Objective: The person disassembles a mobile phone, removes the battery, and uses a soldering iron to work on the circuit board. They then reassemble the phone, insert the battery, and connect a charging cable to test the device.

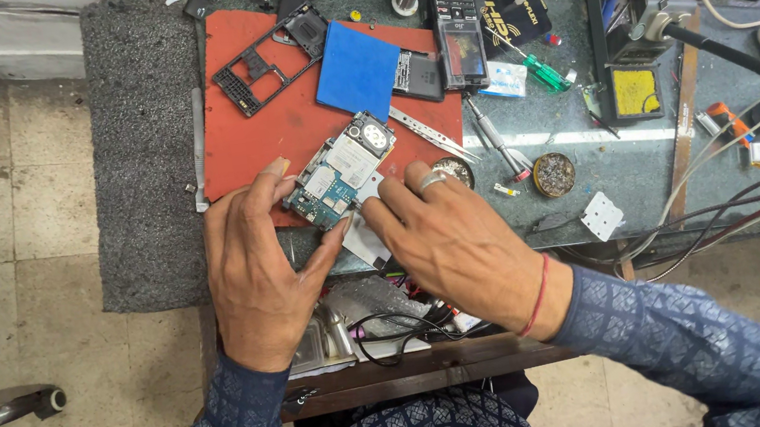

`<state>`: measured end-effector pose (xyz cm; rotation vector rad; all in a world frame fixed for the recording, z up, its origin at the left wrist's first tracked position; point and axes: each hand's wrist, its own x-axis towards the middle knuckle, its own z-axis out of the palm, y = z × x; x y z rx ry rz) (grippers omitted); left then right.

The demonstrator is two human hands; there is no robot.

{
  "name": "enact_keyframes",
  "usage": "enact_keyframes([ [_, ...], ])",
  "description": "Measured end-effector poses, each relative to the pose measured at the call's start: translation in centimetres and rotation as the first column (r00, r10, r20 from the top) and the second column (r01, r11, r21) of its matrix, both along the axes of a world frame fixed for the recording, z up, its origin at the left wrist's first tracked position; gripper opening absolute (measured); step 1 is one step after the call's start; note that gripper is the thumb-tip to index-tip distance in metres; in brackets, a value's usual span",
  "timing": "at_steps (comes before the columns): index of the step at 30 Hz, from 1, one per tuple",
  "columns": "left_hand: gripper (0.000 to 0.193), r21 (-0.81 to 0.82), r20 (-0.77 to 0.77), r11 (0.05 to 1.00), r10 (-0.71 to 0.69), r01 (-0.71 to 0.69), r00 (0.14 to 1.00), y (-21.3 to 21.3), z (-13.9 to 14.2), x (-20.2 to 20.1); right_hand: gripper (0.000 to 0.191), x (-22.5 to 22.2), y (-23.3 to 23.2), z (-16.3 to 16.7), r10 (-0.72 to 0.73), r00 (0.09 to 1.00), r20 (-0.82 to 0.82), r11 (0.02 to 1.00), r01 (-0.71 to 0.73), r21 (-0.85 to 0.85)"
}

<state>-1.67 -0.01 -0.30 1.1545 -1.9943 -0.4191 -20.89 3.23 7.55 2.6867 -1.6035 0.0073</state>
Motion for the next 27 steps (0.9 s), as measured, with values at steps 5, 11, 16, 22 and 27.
enact_keyframes([
  [5, 0.081, -0.003, -0.023, 1.000, -0.014, 0.014, 1.000, -0.1, -0.4, 0.1, 0.027, -0.4, -1.3, 0.4, 0.101, 0.994, 0.049, 0.993, -0.104, 0.053],
  [11, 0.080, 0.001, -0.052, 1.000, -0.019, 0.019, 0.998, -0.1, -0.4, 0.2, 0.018, -0.6, -2.1, 0.8, 0.248, 0.968, -0.048, 0.969, -0.246, 0.027],
  [16, 0.081, 0.012, -0.062, 1.000, -0.019, 0.019, 0.998, 0.0, -0.2, 0.2, 0.018, -1.0, -3.2, 1.6, 0.412, 0.898, -0.155, 0.909, -0.416, 0.011],
  [22, 0.084, 0.021, -0.070, 1.000, -0.010, 0.012, 0.997, 0.1, -0.2, 0.2, 0.018, -1.5, -4.5, 1.9, 0.575, 0.792, -0.206, 0.801, -0.596, -0.054],
  [27, 0.088, 0.028, -0.079, 1.000, -0.011, 0.013, 0.997, 0.2, -0.3, 0.1, 0.014, -1.6, -5.2, 1.7, 0.649, 0.718, -0.253, 0.743, -0.670, 0.005],
])
